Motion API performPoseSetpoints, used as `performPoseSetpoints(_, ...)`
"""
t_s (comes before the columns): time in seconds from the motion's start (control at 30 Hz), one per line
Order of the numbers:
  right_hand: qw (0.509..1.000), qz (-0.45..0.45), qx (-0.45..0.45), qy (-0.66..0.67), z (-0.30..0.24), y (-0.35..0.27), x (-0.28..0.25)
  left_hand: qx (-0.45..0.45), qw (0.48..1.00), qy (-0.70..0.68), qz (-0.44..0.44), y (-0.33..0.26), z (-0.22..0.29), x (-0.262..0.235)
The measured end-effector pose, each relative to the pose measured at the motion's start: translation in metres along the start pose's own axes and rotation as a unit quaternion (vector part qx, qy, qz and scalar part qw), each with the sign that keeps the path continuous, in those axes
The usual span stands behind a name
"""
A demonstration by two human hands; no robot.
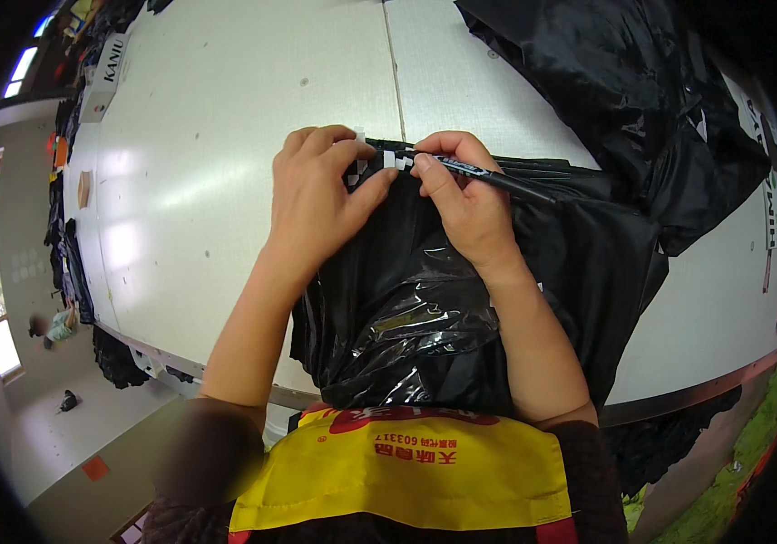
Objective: The person folds a black jacket on a white table, smoothing and aligning the fabric. They then place the folded jacket on a stack and write on small white tags attached to the jacket using a pen.
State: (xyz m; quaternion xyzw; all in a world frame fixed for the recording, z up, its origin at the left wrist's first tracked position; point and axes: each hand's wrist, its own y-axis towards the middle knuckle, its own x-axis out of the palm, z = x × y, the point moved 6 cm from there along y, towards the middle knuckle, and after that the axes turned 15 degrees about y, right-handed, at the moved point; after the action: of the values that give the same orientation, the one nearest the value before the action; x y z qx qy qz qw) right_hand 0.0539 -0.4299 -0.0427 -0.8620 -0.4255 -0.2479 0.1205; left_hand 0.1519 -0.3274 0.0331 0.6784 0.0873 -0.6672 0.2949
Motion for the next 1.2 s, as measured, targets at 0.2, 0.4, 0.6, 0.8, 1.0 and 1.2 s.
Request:
performPoseSetpoints(0.2, 0.999, 0.010, -0.015, -0.035, -0.002, -0.001, 0.000, -0.092, 0.969, -0.178, -0.147, 0.010, -0.020, 0.032)
performPoseSetpoints(0.4, 0.991, 0.014, -0.066, -0.117, -0.005, -0.004, 0.001, -0.105, 0.950, -0.246, -0.159, 0.009, -0.025, 0.042)
performPoseSetpoints(0.6, 0.970, -0.017, -0.112, -0.214, -0.011, -0.006, 0.010, -0.131, 0.934, -0.260, -0.208, 0.010, -0.026, 0.041)
performPoseSetpoints(0.8, 0.963, -0.022, -0.120, -0.241, -0.011, -0.005, 0.014, -0.123, 0.936, -0.269, -0.191, 0.009, -0.027, 0.046)
performPoseSetpoints(1.0, 0.968, -0.022, -0.130, -0.211, -0.010, -0.006, 0.012, -0.120, 0.939, -0.265, -0.184, 0.008, -0.027, 0.048)
performPoseSetpoints(1.2, 0.971, -0.025, -0.102, -0.216, -0.007, -0.006, 0.011, -0.119, 0.938, -0.271, -0.179, 0.006, -0.028, 0.049)
